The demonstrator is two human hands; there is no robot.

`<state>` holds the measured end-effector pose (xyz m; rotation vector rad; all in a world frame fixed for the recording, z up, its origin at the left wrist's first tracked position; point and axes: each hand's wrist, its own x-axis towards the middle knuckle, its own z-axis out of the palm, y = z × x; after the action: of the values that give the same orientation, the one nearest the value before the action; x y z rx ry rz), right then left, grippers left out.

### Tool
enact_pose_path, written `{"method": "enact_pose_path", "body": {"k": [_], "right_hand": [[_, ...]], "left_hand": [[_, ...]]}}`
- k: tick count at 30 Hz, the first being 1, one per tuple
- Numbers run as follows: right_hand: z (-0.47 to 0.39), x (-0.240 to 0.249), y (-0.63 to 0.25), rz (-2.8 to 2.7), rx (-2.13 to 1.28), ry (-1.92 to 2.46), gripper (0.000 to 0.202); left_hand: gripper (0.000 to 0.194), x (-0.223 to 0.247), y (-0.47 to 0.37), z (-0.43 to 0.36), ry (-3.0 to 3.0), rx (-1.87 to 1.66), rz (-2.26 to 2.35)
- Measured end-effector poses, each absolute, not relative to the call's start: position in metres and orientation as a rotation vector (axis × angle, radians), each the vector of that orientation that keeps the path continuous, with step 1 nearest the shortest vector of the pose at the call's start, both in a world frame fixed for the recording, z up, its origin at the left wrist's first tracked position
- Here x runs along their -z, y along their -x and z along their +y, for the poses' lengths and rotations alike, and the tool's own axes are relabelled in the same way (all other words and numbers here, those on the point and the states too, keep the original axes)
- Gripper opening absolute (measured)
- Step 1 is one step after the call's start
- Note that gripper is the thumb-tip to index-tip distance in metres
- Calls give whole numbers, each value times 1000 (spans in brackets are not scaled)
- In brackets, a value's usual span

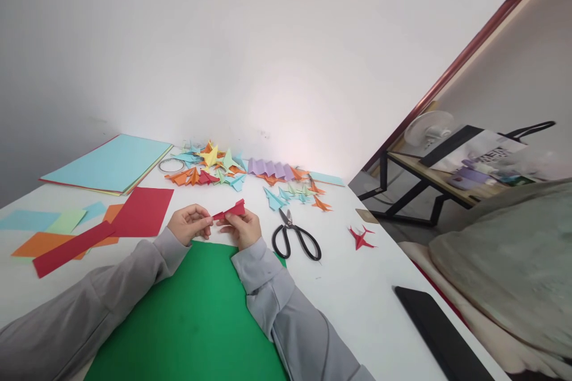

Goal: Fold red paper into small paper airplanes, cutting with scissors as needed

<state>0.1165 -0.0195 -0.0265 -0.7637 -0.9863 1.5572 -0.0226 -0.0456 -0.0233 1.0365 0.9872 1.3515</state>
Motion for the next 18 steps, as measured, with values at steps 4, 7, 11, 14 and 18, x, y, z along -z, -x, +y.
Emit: {"method": "enact_pose_path", "body": {"k": [4, 7, 11, 14, 18], "right_hand": [[-14, 24, -127, -1084, -1327, 937, 17], [-3, 22, -135, -1054, -1014, 1187, 18], [24, 22, -131, -920, -881, 1455, 24], [50, 22, -122, -962, -773, 1611, 22], [81, 21, -119, -966, -863, 1701, 17]], "left_hand": [[35, 22, 22, -42, -921, -1418, 1022], [38, 23, 20, -37, -829, -1431, 1072], [34, 27, 18, -33, -831, -1394, 1116], [32, 28, 17, -34, -912, -1386, 1089], [32, 27, 17, -37, -950, -1381, 1073]]}}
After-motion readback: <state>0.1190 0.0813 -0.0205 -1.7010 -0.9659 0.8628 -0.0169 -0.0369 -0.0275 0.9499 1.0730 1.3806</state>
